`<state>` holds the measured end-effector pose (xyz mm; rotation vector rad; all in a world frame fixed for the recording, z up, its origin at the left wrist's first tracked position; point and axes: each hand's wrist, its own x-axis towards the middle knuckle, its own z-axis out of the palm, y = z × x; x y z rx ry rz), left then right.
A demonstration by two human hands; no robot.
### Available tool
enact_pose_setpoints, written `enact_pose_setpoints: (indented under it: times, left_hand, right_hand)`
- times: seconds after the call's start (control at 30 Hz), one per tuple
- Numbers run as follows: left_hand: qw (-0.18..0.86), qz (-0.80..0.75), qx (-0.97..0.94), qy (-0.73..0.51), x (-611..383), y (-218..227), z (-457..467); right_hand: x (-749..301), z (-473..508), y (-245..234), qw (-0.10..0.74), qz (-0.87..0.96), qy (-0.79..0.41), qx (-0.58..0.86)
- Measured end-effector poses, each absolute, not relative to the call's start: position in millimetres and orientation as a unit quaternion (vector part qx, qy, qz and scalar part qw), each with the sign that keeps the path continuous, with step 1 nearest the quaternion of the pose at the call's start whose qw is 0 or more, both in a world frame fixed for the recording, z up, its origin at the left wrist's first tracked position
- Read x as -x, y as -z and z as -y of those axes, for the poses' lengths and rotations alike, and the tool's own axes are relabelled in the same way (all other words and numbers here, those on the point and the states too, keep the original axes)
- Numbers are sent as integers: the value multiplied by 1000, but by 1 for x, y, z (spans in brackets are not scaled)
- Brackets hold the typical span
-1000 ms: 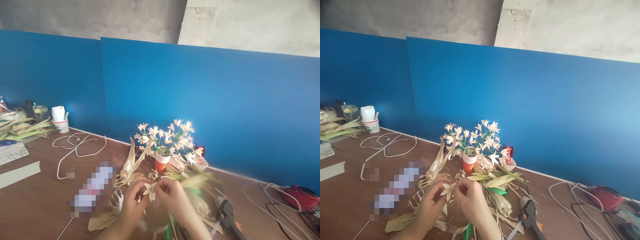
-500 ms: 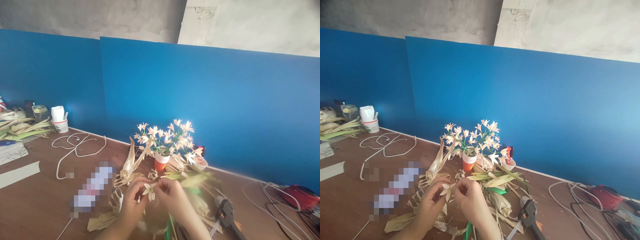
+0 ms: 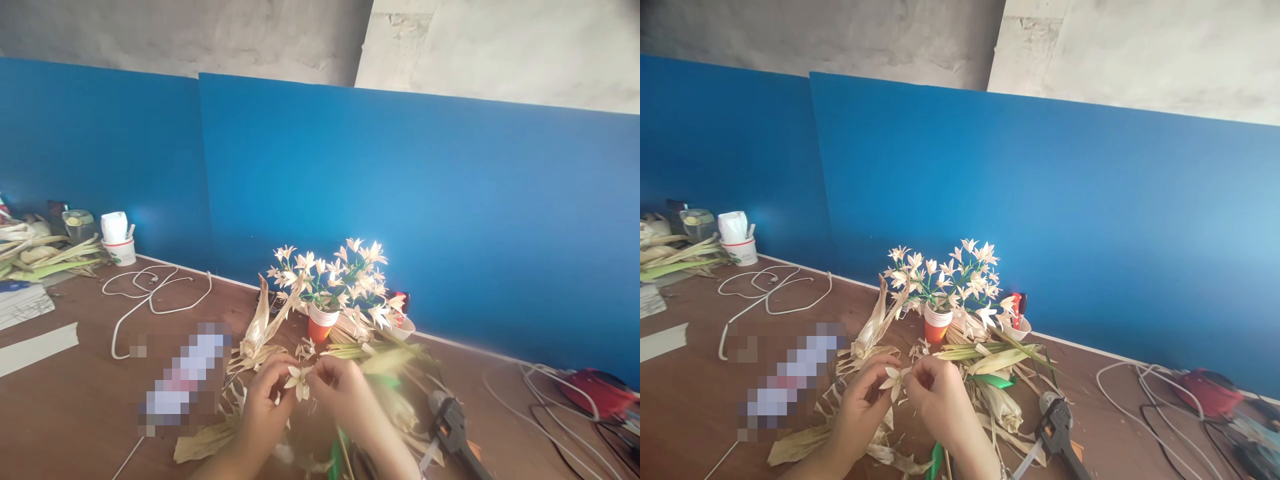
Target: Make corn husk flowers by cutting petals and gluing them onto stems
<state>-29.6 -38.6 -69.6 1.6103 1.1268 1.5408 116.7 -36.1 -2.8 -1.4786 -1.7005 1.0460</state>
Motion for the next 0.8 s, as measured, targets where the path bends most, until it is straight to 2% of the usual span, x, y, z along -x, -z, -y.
enact_pose_setpoints:
  times: [0.5, 0.63, 0.8]
  left_hand:
    - [334, -429, -601, -586, 29, 69, 38]
    - [392, -424, -558, -596, 29, 63, 35]
    - [484, -468, -469, -571, 30, 67, 29]
  right_hand:
    - [-117, 35, 6, 323, 642, -410, 562]
    - [-118, 34, 7, 339, 642, -416, 548]
    - [-120, 28, 15, 355, 638, -359, 581]
